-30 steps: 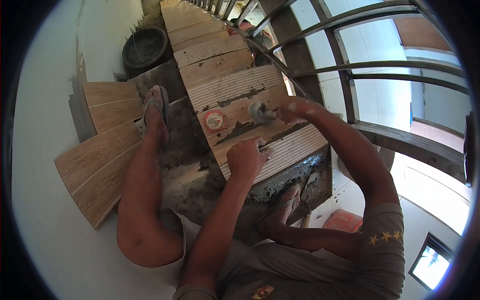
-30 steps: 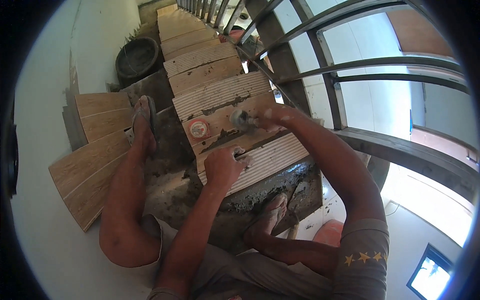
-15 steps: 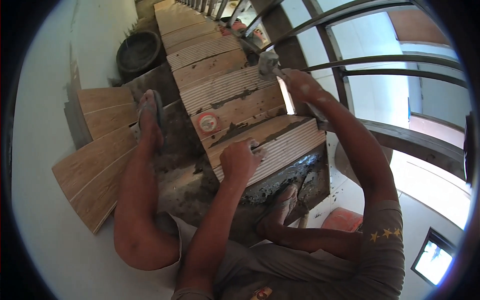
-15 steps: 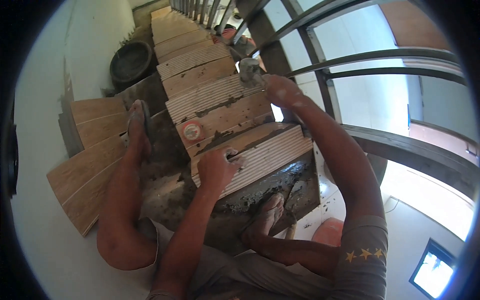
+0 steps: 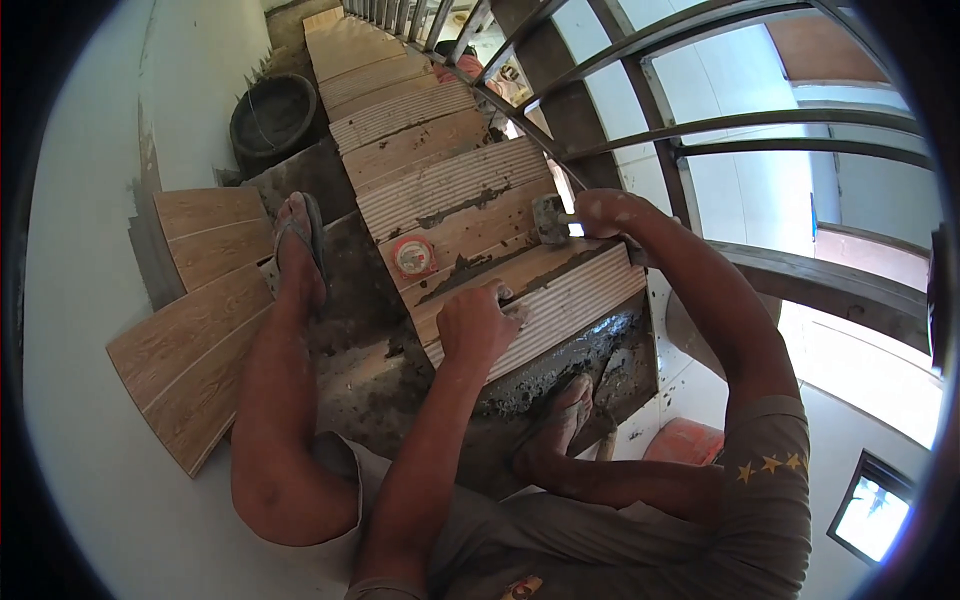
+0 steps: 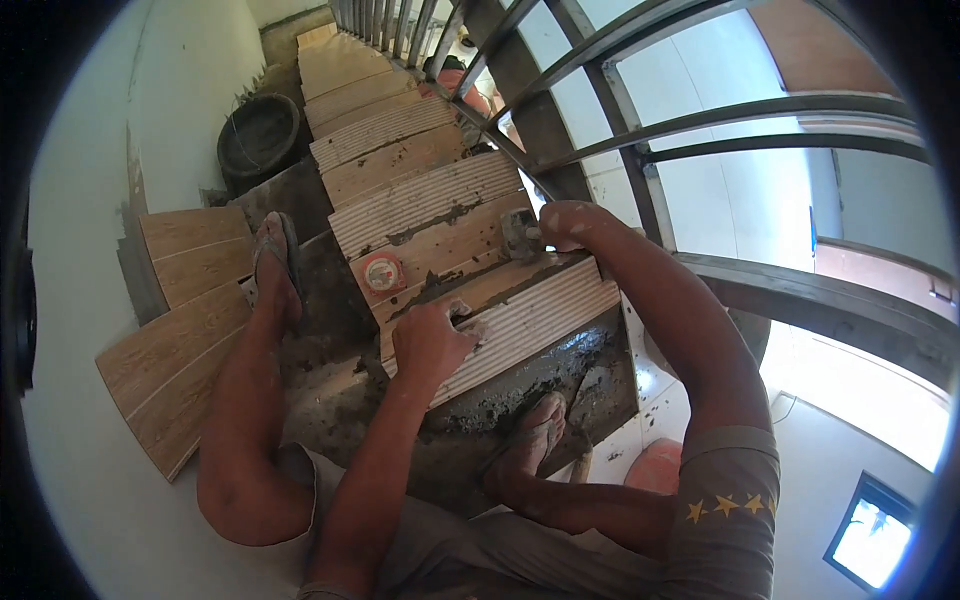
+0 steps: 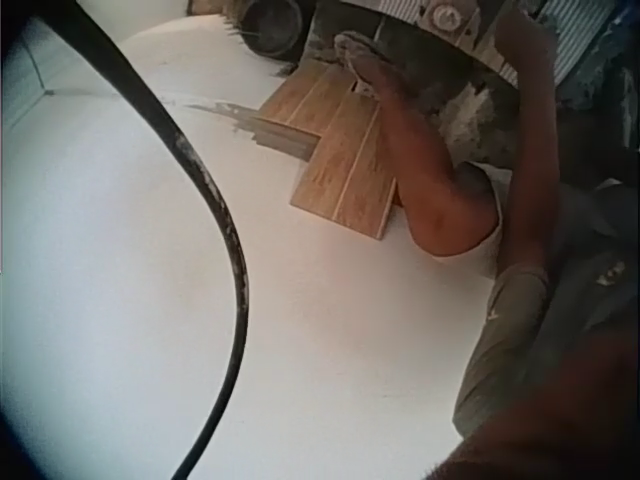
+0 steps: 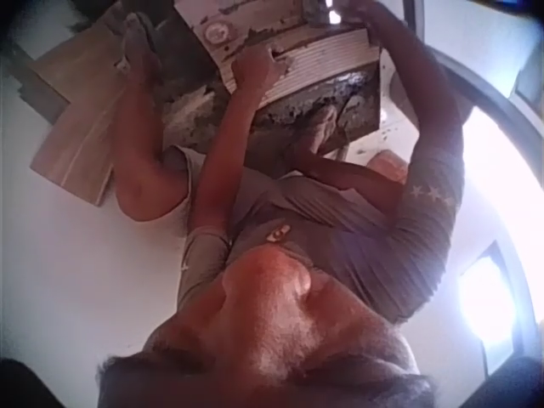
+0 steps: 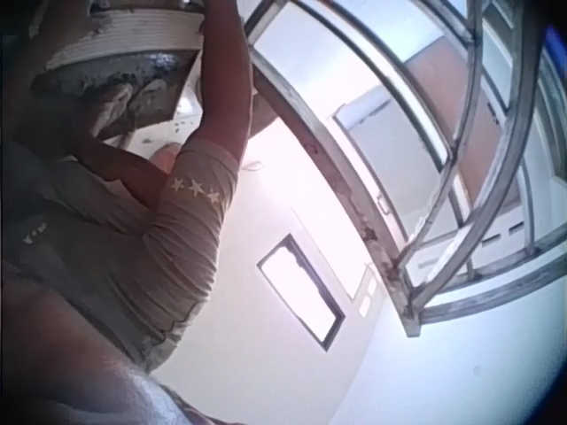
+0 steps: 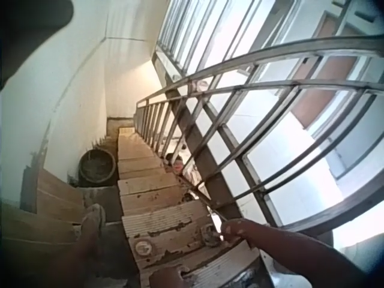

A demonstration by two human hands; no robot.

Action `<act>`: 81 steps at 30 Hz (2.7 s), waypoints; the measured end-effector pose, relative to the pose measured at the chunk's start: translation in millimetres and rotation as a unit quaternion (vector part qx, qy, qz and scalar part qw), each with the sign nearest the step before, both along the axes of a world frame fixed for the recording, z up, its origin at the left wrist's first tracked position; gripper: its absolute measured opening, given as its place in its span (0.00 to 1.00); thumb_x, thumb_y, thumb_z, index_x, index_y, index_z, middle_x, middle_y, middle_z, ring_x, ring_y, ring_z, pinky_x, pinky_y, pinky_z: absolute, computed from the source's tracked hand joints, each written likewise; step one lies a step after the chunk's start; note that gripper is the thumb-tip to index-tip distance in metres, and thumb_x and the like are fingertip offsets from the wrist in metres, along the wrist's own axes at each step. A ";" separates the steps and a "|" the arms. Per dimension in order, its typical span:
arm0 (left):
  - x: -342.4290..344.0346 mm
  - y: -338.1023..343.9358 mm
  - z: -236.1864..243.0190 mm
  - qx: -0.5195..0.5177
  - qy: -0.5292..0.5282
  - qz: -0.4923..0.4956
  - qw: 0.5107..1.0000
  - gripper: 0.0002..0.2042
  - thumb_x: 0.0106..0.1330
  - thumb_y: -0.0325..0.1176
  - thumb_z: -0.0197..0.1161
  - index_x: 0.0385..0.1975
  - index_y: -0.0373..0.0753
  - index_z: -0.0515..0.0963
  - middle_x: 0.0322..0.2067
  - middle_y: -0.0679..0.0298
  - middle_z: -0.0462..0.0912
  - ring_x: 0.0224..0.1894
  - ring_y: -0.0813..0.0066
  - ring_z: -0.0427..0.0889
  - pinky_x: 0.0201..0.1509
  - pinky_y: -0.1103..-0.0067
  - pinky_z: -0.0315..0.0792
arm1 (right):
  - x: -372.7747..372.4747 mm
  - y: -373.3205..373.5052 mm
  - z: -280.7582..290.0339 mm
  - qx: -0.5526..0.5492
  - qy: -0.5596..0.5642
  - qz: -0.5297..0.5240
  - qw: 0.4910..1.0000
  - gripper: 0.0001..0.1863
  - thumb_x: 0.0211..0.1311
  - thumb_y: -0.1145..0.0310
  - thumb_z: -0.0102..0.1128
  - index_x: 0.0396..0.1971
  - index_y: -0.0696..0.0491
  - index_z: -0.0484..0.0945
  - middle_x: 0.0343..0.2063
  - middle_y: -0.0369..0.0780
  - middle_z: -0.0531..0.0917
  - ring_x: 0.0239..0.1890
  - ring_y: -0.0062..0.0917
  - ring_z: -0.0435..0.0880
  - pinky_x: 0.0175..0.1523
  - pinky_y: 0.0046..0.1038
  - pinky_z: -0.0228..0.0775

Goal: Applying mortar and installing wooden-look tiles onto concrete stairs.

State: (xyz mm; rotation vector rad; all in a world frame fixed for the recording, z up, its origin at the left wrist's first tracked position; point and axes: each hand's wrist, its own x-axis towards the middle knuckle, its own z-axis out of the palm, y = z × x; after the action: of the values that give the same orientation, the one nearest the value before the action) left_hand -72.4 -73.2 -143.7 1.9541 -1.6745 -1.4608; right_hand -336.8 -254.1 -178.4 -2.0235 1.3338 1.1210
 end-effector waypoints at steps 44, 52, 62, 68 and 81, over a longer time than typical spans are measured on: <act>-69.0 -85.2 -75.5 0.188 0.171 -0.235 0.938 0.56 0.38 0.62 0.78 0.67 0.29 0.70 0.60 0.42 0.79 0.62 0.48 0.80 0.66 0.66 0.73 | 48.9 20.7 85.8 -0.151 0.049 -0.051 0.986 0.11 0.67 0.69 0.53 0.43 0.51 0.83 0.37 0.51 0.86 0.43 0.47 0.88 0.48 0.46 0.79; -81.6 -77.4 -81.6 0.196 0.163 -0.249 0.934 0.56 0.39 0.62 0.78 0.67 0.29 0.69 0.63 0.42 0.77 0.64 0.48 0.78 0.67 0.67 0.73 | 53.6 25.0 91.1 -0.143 0.028 -0.084 0.986 0.15 0.69 0.69 0.51 0.49 0.52 0.84 0.37 0.52 0.86 0.44 0.50 0.87 0.49 0.47 0.78; -77.6 -92.4 -63.5 0.293 0.179 -0.272 0.899 0.66 0.41 0.68 0.71 0.79 0.35 0.49 0.79 0.45 0.47 0.81 0.44 0.47 0.80 0.48 0.48 | 13.2 42.4 81.0 -0.147 0.017 -0.030 0.988 0.20 0.65 0.70 0.54 0.55 0.45 0.84 0.34 0.51 0.86 0.41 0.49 0.87 0.46 0.47 0.79; -78.6 -81.3 -83.8 0.265 0.200 -0.270 0.904 0.69 0.39 0.69 0.71 0.78 0.31 0.47 0.79 0.43 0.45 0.81 0.44 0.46 0.81 0.62 0.51 | 51.4 33.7 88.0 -0.219 0.014 -0.157 0.963 0.18 0.66 0.69 0.55 0.54 0.49 0.83 0.33 0.51 0.86 0.41 0.49 0.87 0.49 0.47 0.78; -87.0 -79.4 -86.9 0.276 0.187 -0.251 0.909 0.69 0.38 0.69 0.72 0.80 0.40 0.46 0.81 0.56 0.40 0.82 0.49 0.40 0.73 0.28 0.38 | 40.8 29.3 68.6 -0.053 0.087 -0.063 0.993 0.17 0.67 0.71 0.51 0.51 0.52 0.84 0.40 0.50 0.87 0.44 0.45 0.88 0.49 0.47 0.79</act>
State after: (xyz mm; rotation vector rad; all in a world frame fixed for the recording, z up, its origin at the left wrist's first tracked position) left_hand -159.4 -152.6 -230.6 1.3230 -1.7835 -2.5419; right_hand -296.0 -224.8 -109.8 -1.9194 1.6152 1.2147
